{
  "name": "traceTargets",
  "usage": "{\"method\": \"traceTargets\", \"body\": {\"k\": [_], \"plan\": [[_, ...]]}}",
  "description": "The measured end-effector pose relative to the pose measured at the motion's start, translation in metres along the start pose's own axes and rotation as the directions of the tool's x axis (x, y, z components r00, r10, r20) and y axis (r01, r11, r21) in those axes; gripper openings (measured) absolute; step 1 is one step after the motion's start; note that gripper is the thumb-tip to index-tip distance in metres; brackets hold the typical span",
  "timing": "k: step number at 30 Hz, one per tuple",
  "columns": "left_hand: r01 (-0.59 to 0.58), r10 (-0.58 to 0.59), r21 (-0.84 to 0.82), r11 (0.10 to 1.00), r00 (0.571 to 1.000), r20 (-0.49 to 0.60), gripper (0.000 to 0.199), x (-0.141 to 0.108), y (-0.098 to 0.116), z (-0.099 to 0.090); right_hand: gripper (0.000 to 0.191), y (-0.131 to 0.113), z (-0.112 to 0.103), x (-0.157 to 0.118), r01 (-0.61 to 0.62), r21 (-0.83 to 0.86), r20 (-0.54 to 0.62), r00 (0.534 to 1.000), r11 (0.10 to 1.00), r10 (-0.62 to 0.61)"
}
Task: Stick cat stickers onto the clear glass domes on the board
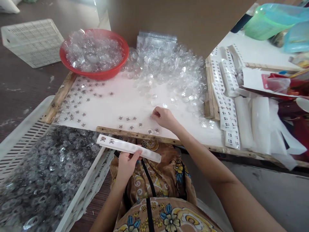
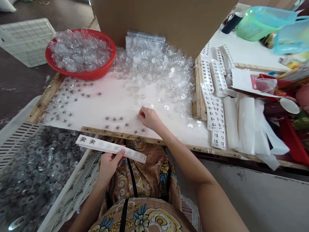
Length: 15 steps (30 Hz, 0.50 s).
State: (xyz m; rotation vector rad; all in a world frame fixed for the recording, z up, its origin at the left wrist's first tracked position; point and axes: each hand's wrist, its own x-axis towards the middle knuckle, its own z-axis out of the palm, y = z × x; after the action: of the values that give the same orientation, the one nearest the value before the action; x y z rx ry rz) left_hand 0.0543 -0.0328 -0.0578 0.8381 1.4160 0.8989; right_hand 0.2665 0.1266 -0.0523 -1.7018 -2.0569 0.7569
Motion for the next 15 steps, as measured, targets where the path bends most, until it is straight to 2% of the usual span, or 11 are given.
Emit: {"method": "traceTargets", "body": {"k": [9,15], "plan": [[-0.015,0.015,0.005,1.000,1.000,0.024,0.046,0.004,-0.005,-0.002,0.008,-0.006,-0.001,0.002,-0.051,-0.005,0.010,0.999,0.999,0.051],[-0.014,0.014,0.002,1.000,1.000,0.020,0.046,0.004,-0.004,-0.002,0.008,-0.009,0.010,-0.004,0.045,-0.122,-0.067,0.996,0.991,-0.053]]}}
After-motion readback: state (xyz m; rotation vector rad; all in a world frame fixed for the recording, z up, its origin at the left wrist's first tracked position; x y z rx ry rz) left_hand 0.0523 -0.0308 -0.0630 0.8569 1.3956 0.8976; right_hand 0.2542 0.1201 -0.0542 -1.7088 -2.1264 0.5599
